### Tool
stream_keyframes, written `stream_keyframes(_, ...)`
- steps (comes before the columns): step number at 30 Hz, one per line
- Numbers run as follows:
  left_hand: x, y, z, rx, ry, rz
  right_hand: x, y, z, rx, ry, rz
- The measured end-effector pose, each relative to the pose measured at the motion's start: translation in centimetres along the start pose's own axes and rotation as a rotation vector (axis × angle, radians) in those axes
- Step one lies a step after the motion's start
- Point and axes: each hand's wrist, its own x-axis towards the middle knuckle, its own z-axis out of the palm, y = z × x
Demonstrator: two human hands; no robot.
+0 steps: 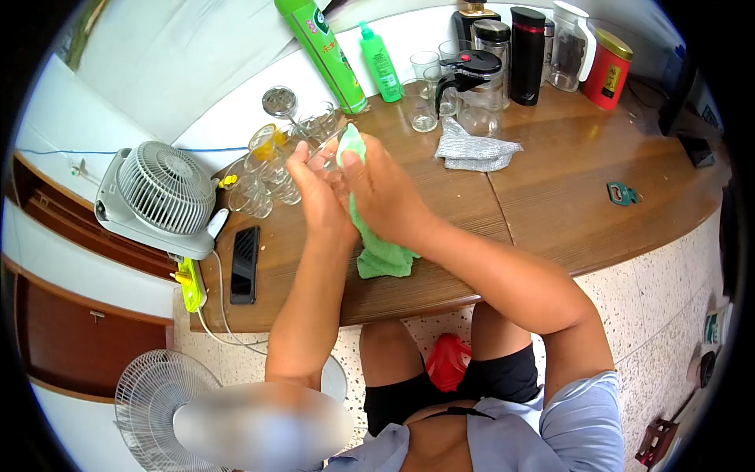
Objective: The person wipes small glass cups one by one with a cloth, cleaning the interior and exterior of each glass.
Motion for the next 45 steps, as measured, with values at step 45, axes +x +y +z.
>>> stream_keyframes(45,0.4,2.0,-1.1,-0.016,-0.42,-0.304,7.1,-0.3,-9.5,0.826,-0.289,0.792)
